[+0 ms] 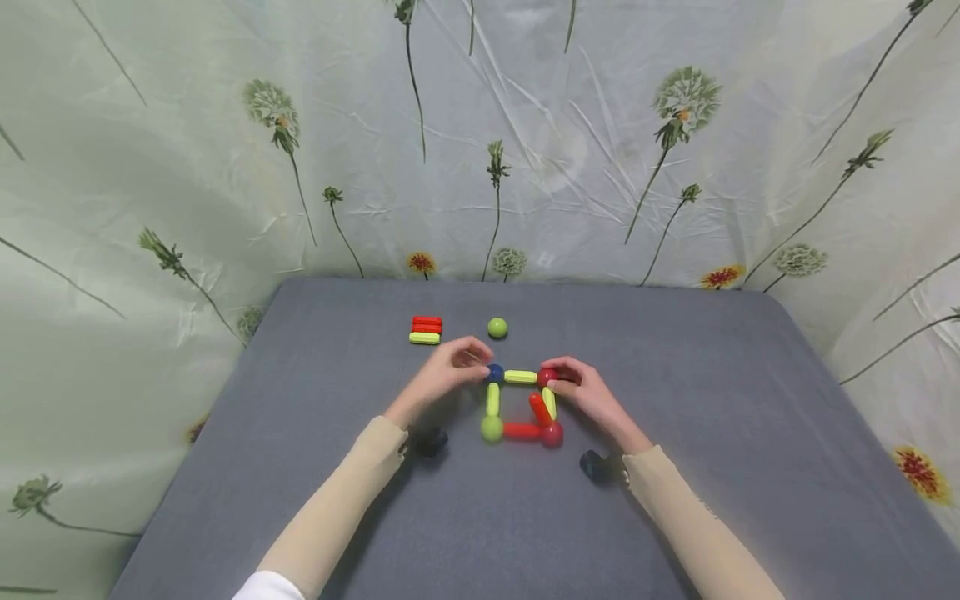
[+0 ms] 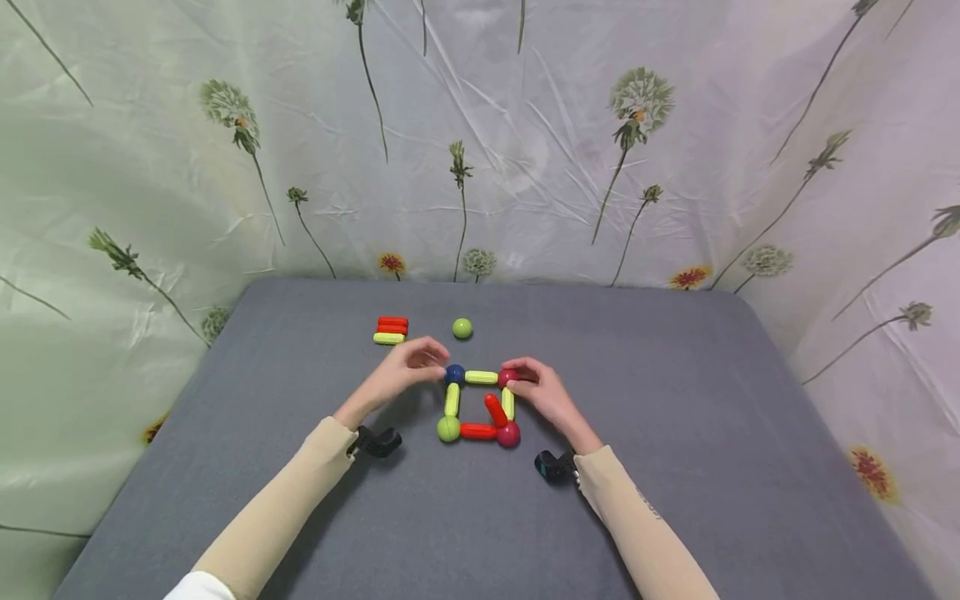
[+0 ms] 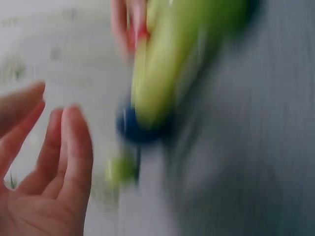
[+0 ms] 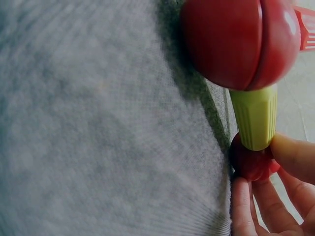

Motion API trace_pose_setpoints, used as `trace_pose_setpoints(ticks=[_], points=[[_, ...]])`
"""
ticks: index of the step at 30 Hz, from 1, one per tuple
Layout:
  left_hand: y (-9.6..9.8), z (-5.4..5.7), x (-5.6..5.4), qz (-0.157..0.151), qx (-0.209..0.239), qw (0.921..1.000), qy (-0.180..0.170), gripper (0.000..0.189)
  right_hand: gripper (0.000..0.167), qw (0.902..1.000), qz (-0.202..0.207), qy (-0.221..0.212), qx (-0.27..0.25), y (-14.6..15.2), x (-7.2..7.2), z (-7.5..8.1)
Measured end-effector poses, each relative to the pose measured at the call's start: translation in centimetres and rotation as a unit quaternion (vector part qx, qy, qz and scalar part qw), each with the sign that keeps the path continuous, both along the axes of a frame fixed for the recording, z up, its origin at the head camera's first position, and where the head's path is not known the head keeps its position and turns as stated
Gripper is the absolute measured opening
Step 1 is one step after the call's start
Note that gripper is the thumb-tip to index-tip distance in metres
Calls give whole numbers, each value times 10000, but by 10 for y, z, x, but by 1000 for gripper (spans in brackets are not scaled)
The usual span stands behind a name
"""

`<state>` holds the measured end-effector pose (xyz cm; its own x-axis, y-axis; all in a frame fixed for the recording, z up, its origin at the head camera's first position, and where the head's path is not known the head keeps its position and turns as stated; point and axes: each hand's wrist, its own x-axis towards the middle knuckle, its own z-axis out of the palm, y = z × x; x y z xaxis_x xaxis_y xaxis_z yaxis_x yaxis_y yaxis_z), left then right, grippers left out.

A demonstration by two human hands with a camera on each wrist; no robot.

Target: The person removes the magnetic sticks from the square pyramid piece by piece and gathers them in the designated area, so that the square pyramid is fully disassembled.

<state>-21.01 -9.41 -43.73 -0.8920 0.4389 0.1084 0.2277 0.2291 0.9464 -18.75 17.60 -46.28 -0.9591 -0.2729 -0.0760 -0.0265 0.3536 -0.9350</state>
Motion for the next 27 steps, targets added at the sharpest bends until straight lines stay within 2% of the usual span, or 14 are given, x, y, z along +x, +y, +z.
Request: trace_pose_setpoints(ticks=[2, 3, 5, 7, 10, 13, 15, 18, 22, 23, 25, 27], points=[[19, 2, 10, -744, 107, 9969, -229, 28, 33, 10000, 9, 18, -63, 1, 0, 0], [28, 3, 14, -1007, 50, 9946, -259, 28, 33, 9999, 8, 30, -98, 1, 0, 0], [42, 3, 21, -1332, -153, 9908, -165, 26, 33, 9999, 16, 75, -149, 1, 0, 0], [51, 1, 24, -1382, -389, 9896, 81, 22, 33, 9997, 34, 102, -197, 1, 0, -1], [59, -3, 26, -1078, -757, 9900, 509, 15, 34, 9997, 57, 114, -201, 1, 0, -2], [61, -6, 26, -768, -888, 9908, 670, 13, 34, 9998, 43, 54, -199, 0, 0, -2], [59, -7, 26, -596, -855, 9923, 674, 13, 34, 9998, 55, 41, -165, 0, 1, 1], [52, -6, 26, -328, -672, 9956, 566, 12, 33, 9999, 78, 48, -135, -3, 6, 14], [29, -5, 23, 96, -375, 9989, 268, 14, 33, 9999, 113, 22, -40, -8, 14, 30], [20, -5, 21, 290, -361, 9988, 182, 14, 34, 9999, 115, -8, -40, -9, 15, 32], [-1, -5, 16, 901, -466, 9947, 152, 16, 34, 9999, 100, -35, -22, -9, 17, 34], [-22, -7, 9, 1651, -724, 9834, 179, 17, 33, 10000, 62, -29, -12, -9, 18, 36]])
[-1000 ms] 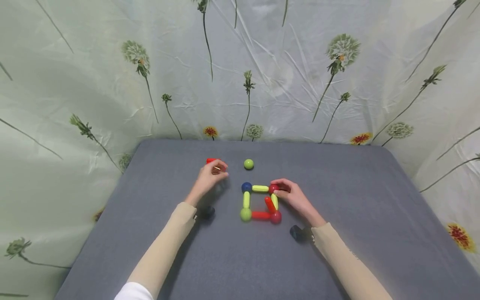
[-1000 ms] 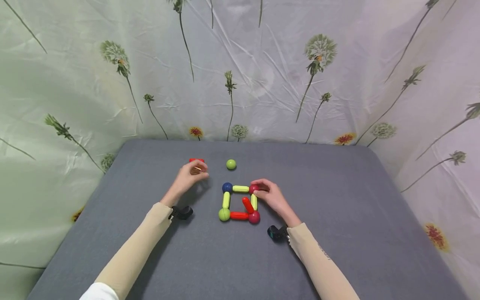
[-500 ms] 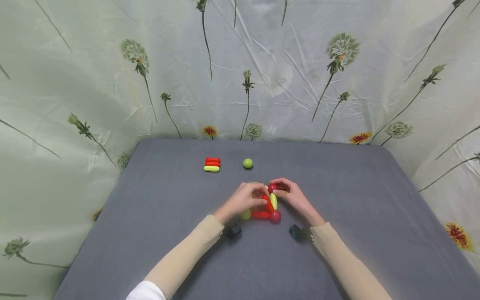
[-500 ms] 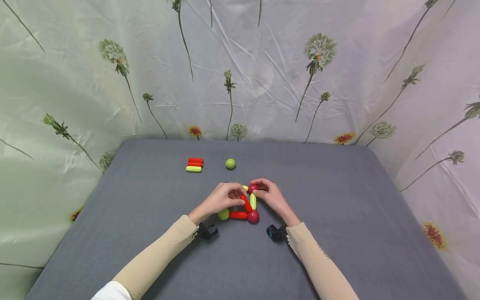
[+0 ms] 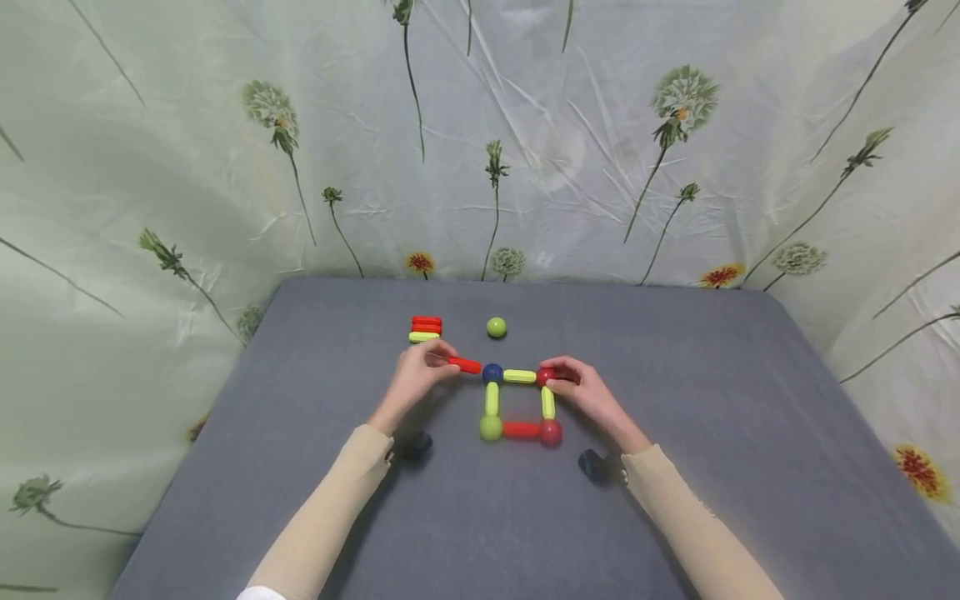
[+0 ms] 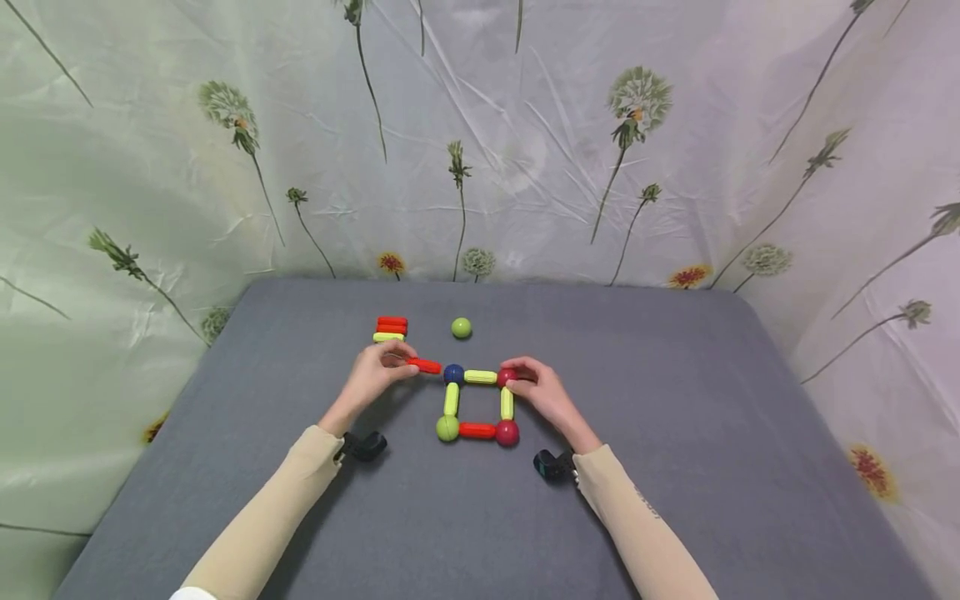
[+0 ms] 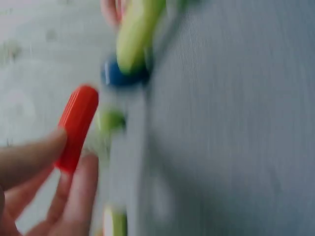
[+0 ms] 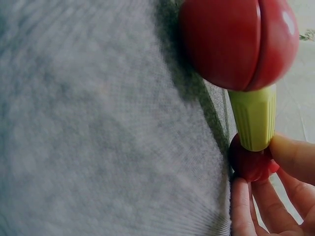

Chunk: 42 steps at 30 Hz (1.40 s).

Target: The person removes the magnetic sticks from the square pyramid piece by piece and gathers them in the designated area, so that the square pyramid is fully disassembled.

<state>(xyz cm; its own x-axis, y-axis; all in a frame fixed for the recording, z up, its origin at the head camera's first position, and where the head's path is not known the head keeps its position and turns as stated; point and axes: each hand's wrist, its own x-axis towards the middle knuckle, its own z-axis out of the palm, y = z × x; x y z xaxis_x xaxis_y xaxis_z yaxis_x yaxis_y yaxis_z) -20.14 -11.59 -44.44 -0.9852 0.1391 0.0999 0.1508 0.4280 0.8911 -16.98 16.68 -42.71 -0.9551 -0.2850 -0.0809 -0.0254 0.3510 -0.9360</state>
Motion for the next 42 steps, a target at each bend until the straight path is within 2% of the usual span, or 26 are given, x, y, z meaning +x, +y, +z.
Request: trace_pose_setpoints(ticks=[3, 5, 7, 10, 14, 18, 21, 23, 24, 25, 27, 28, 30, 32, 33, 35, 42], points=[[-27, -2, -11, 959, -420, 9945, 41, 16, 33, 10000, -18, -18, 2, 0, 0, 1], [-39, -4, -18, 1258, -630, 9900, -25, 16, 33, 10000, -27, -44, -3, 1, 0, 1], [-45, -6, -25, 1423, -798, 9865, -142, 15, 34, 10000, -29, -75, -9, 0, -1, 1], [-48, -8, -32, 1480, -993, 9837, -245, 14, 34, 9999, -35, -103, -36, -1, -1, 0], [-49, -8, -38, 1449, -1090, 9833, -157, 15, 34, 9999, -35, -84, -62, -1, -1, -3], [-50, -5, -38, 1355, -1092, 9847, -96, 18, 34, 10000, -23, -35, -24, -1, -2, -4], [-48, -1, -35, 1305, -1200, 9841, 125, 19, 34, 10000, -26, -55, -8, -1, -1, -3], [-42, 2, -31, 1097, -1148, 9866, 368, 19, 34, 10000, -36, -91, -9, -1, -1, -3], [-37, 3, -30, 879, -1070, 9892, 473, 19, 34, 9999, -39, -96, -3, -1, -1, -2], [-32, 5, -28, 553, -988, 9921, 532, 19, 34, 9999, -46, -95, 5, -1, -1, -2], [-18, 7, -25, -383, -775, 9950, 508, 19, 34, 10000, -58, -76, 14, -1, -1, -2], [-10, 7, -24, -916, -727, 9922, 434, 19, 33, 10000, -57, -65, 17, -1, -1, -1], [5, 7, -22, -1891, -787, 9786, 195, 22, 33, 10000, -52, -46, 16, -1, -1, -1], [17, 6, -22, -2520, -1040, 9621, 19, 24, 34, 10000, -31, -46, 10, 0, -1, -1], [22, 5, -23, -2692, -1198, 9556, -15, 25, 34, 10000, -13, -61, 10, 0, -1, -1], [31, 4, -24, -2833, -1498, 9473, -15, 24, 34, 10000, -9, -76, 14, 0, -1, -1], [39, 2, -28, -2736, -2351, 9308, 586, 22, 34, 10000, 6, -27, -53, 0, -1, -4]])
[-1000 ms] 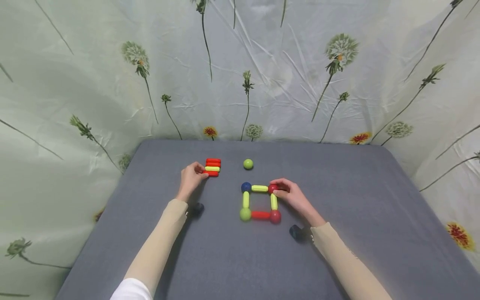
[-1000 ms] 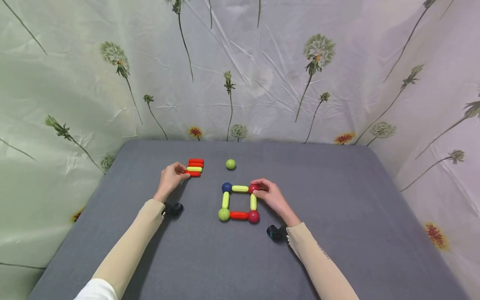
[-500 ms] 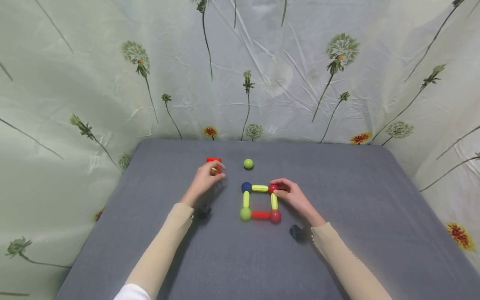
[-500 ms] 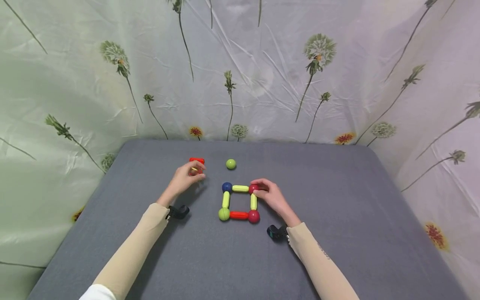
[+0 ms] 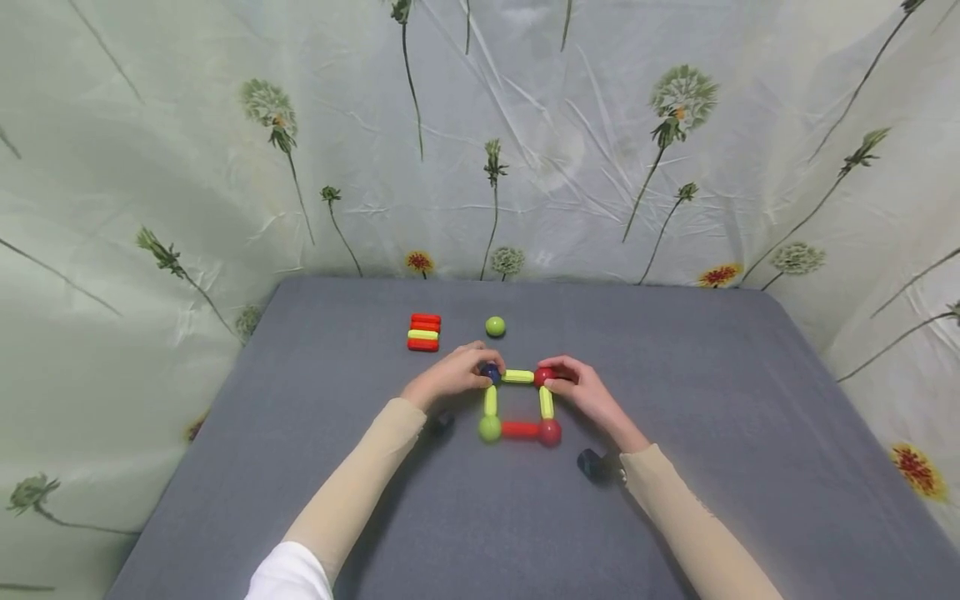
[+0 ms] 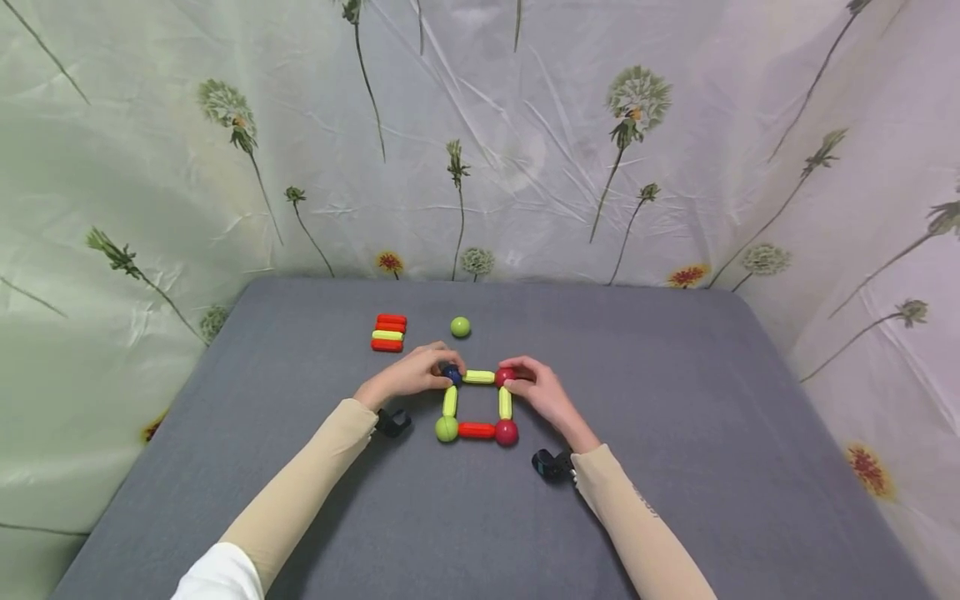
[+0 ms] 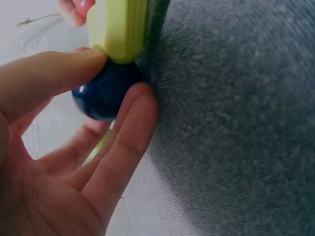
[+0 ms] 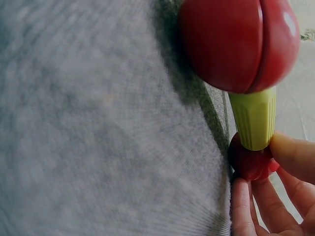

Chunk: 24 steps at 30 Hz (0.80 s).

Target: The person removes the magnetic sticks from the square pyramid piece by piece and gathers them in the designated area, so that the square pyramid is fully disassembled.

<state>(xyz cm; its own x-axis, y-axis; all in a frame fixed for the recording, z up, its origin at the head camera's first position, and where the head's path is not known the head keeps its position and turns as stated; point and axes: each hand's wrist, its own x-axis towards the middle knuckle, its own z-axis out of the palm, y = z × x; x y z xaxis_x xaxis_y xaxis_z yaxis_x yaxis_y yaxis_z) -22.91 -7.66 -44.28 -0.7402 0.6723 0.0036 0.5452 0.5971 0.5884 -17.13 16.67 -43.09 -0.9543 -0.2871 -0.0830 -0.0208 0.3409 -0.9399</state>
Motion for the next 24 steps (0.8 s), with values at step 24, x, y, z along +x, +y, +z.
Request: trace_pose_setpoints(ticks=[24], points=[[2, -13, -40, 2900, 1714, 9415, -138, 31, 34, 10000, 23, 6, -23, 0, -1, -1]])
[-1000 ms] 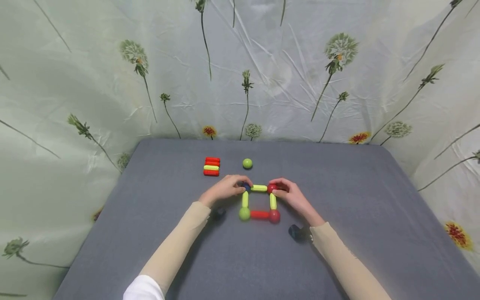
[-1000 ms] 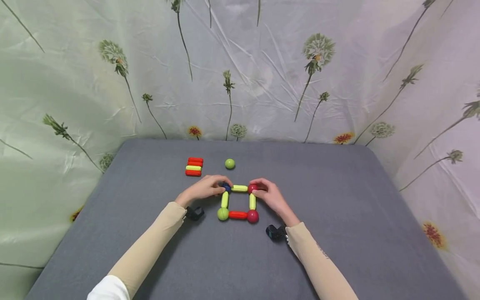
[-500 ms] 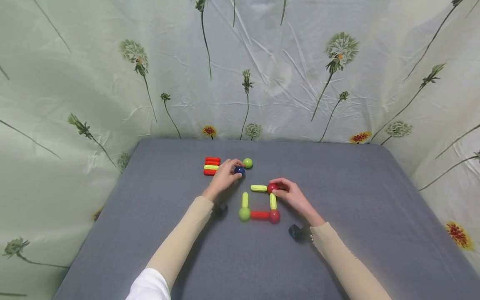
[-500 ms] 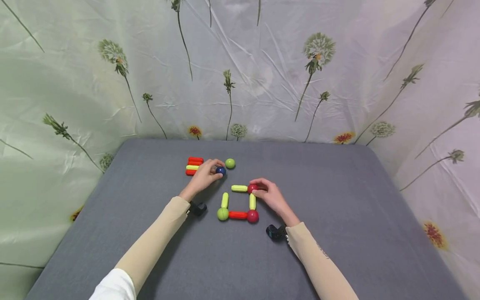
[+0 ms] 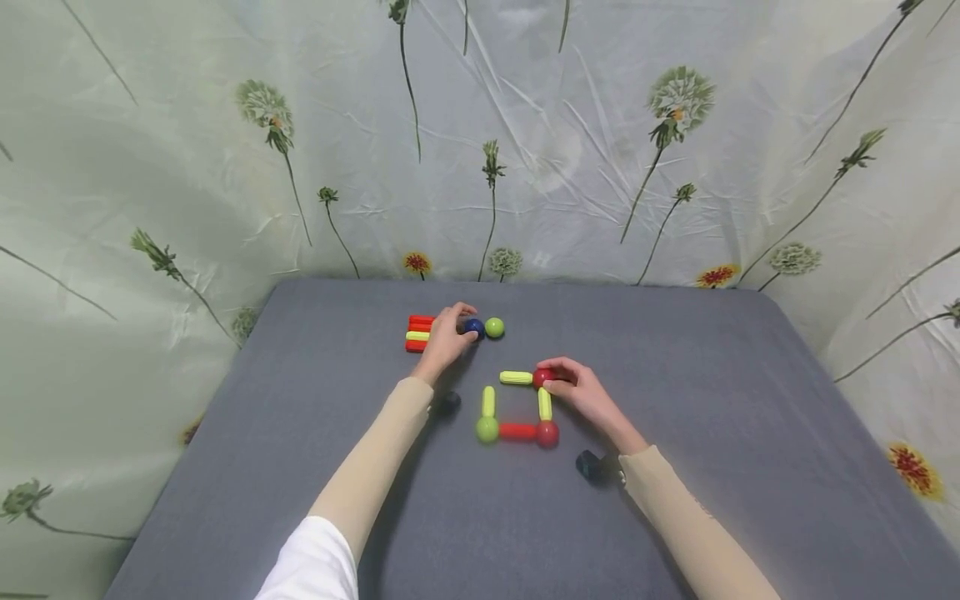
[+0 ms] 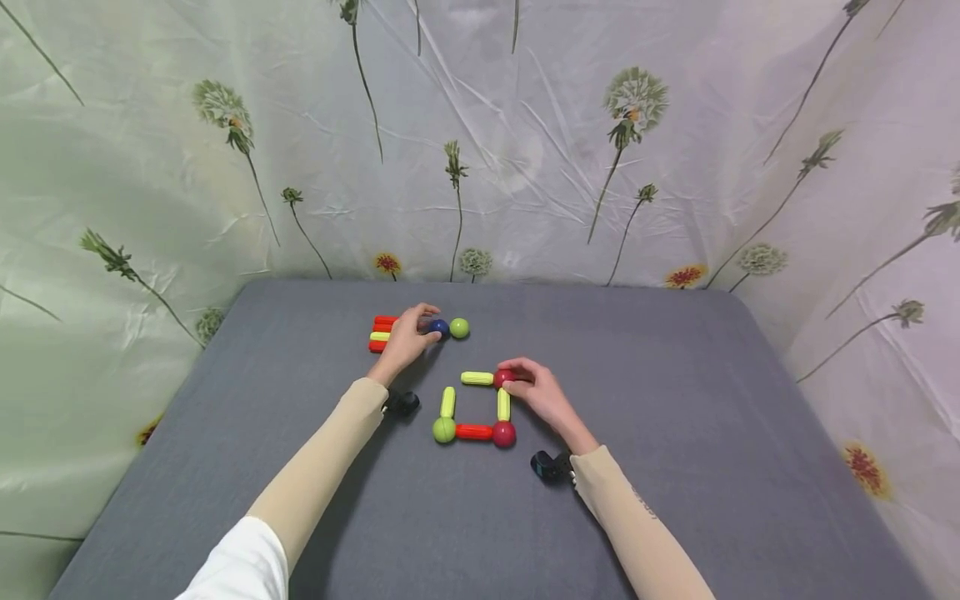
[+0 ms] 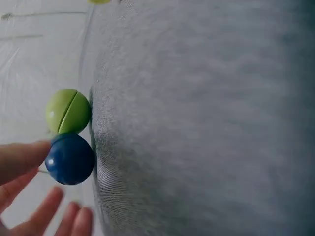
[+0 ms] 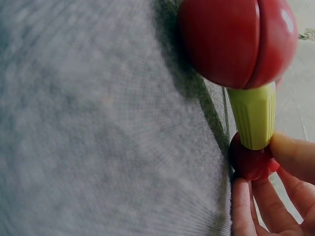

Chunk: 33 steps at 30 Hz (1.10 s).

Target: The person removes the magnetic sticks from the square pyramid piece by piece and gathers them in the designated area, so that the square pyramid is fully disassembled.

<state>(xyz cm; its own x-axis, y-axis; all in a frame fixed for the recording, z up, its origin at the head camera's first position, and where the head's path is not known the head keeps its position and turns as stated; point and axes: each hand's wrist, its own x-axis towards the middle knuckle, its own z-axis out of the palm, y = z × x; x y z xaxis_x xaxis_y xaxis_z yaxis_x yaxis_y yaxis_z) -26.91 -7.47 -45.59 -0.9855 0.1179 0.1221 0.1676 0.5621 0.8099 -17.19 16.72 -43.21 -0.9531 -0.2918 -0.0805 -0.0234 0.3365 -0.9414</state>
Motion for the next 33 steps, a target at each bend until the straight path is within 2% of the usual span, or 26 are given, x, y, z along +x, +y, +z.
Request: trace_pose_setpoints(ticks=[2, 4, 6, 8, 10, 11, 15, 18, 22, 25, 28, 33], points=[[0, 2, 7, -150, 36, 9996, 243, 29, 33, 10000, 1, -16, 3, 0, 0, 0], [2, 5, 15, -594, 58, 9978, 284, 27, 33, 10000, -19, -39, 2, 0, 1, 1], [7, 8, 24, -1250, -49, 9921, 45, 24, 33, 10000, -42, -38, -6, 0, 1, 2], [14, 11, 32, -1831, -248, 9823, -305, 22, 34, 10000, -51, -30, -32, 1, 1, 2], [22, 11, 38, -2181, -586, 9725, -575, 21, 34, 10000, -49, -11, -39, 1, 1, 3], [26, 10, 39, -2233, -763, 9701, -571, 20, 34, 10000, -46, 2, -52, 2, 0, 2], [38, 5, 41, -2094, -1216, 9700, -207, 16, 34, 10000, -6, 5, -45, 2, 0, 1], [40, 5, 42, -1935, -1434, 9705, 84, 14, 34, 10000, 10, 3, -46, 2, 0, 1], [31, 7, 43, -1697, -1330, 9762, 235, 11, 34, 10000, 6, 12, -33, 0, 0, 1], [13, 8, 44, -1533, -913, 9836, 251, 10, 34, 10000, -3, 9, 3, 0, 1, 2], [-13, 8, 45, -1343, -592, 9886, 327, 12, 34, 10000, -1, -1, 9, 0, 1, 2], [-61, 6, 45, -519, -958, 9927, 519, 13, 33, 10000, 25, 13, 18, 1, 2, 2]])
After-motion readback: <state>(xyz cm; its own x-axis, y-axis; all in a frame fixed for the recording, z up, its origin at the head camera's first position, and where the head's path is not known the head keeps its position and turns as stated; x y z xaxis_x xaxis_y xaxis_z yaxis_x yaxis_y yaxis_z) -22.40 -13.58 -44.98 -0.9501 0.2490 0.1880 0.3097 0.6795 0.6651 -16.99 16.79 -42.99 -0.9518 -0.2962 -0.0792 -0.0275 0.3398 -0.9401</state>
